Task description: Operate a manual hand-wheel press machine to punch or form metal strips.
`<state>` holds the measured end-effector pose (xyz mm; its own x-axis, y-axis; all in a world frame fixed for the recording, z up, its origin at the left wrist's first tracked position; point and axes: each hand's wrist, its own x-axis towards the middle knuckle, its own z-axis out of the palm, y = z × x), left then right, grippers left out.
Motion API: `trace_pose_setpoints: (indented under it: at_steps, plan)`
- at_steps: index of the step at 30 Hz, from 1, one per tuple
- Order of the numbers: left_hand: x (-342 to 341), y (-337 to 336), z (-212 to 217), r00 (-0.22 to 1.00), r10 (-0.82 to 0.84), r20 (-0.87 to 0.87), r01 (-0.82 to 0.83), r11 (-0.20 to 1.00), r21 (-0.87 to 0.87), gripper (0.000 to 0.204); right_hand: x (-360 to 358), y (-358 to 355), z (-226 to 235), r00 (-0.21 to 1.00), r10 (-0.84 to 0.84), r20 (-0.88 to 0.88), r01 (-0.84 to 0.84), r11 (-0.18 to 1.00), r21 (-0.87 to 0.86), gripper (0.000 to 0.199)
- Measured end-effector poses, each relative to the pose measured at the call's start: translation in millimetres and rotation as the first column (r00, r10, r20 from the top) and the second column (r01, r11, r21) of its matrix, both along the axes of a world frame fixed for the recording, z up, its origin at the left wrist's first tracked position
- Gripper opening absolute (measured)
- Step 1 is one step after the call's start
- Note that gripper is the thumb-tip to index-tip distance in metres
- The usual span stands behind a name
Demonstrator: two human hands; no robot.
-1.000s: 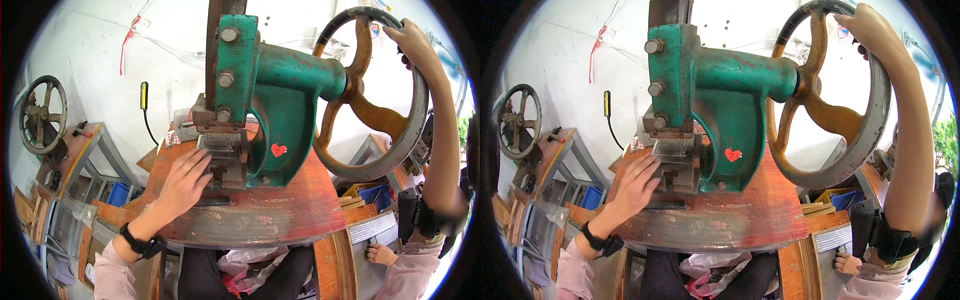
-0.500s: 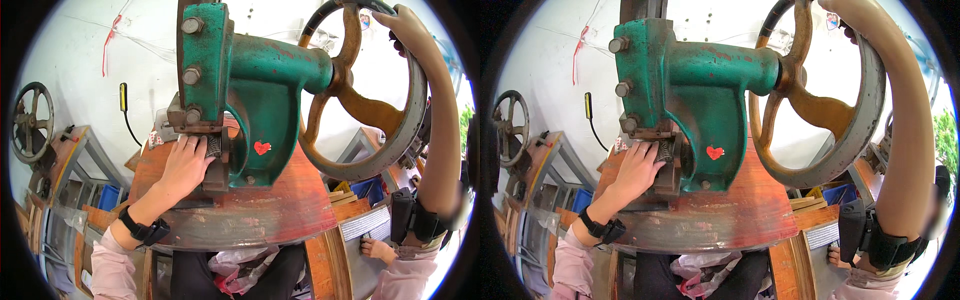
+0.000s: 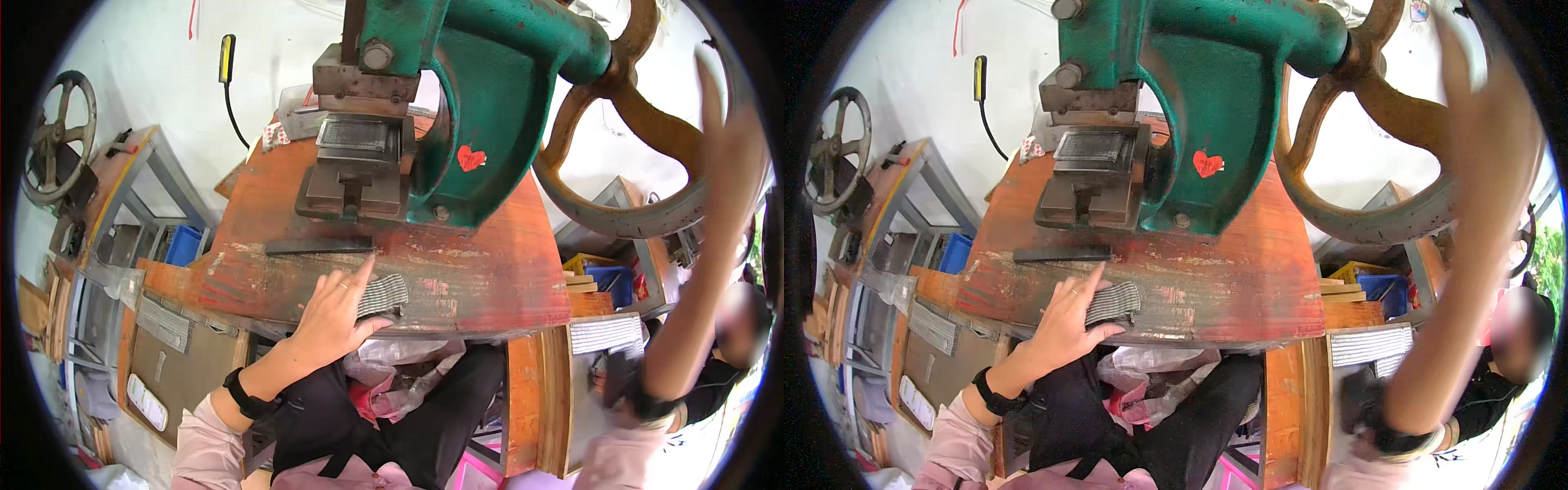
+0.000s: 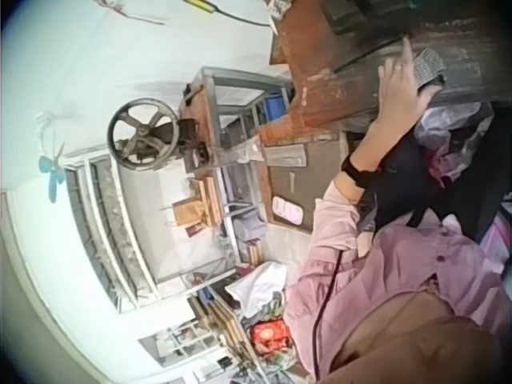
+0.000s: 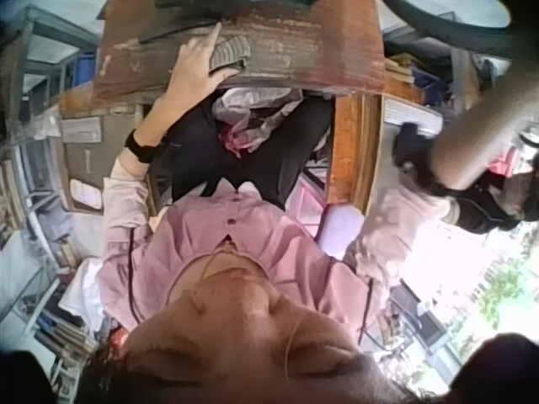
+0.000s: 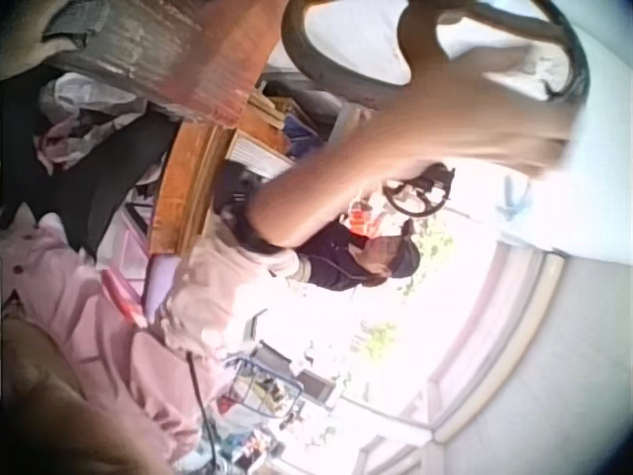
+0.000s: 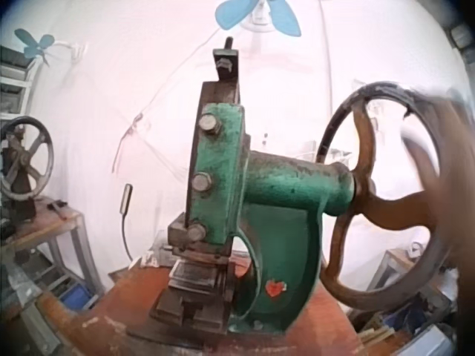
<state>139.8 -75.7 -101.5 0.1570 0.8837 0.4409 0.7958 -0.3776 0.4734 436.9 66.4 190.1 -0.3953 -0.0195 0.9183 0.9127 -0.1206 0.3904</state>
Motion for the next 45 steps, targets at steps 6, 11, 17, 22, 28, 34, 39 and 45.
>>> trace_pose_setpoints:
  at_steps: [6,11,17,22,28,34,39,45]
  plan:
    - [-8.3,-7.7,-10.7,0.984,-0.055,0.172,0.063,0.997,-0.042,0.094,-73.0,-88.7,-231.6,0.690,0.541,-0.481,-0.707,0.363,-0.607,0.034]
    - [-6.9,-9.9,-11.7,0.983,-0.047,0.179,0.059,0.996,-0.060,0.096,-118.1,-119.4,-287.0,0.655,0.551,-0.518,-0.615,-0.012,-0.789,0.047]
    - [-8.1,-8.0,-13.8,0.982,-0.056,0.179,0.057,0.998,0.000,0.097,-120.5,-108.4,-286.7,0.764,0.543,-0.348,-0.431,0.028,-0.902,0.051]
    - [-8.8,-5.8,-10.4,0.986,-0.056,0.160,0.059,0.998,-0.018,0.099,-80.5,-74.4,-275.2,0.852,0.384,-0.357,-0.450,0.188,-0.873,0.043]
    - [-3.8,-5.8,-5.4,0.991,-0.050,0.124,0.050,0.999,0.000,0.092,-53.8,-40.0,-297.9,0.870,0.118,-0.479,-0.494,0.223,-0.841,0.039]
    - [5.6,-5.5,-2.9,0.998,0.011,-0.068,-0.006,0.997,0.074,0.063,-59.7,-43.6,-300.3,0.868,0.148,-0.474,-0.496,0.267,-0.826,0.040]
    - [16.2,-33.9,11.9,0.680,0.010,0.733,0.203,0.958,-0.201,0.044,-57.2,-47.0,-300.8,0.847,0.138,-0.514,-0.531,0.278,-0.800,0.039]
    - [25.5,-54.6,-7.5,-0.363,0.524,0.771,0.779,0.624,-0.057,0.044,-56.5,-44.0,-306.6,0.838,0.136,-0.529,-0.544,0.292,-0.787,0.039]
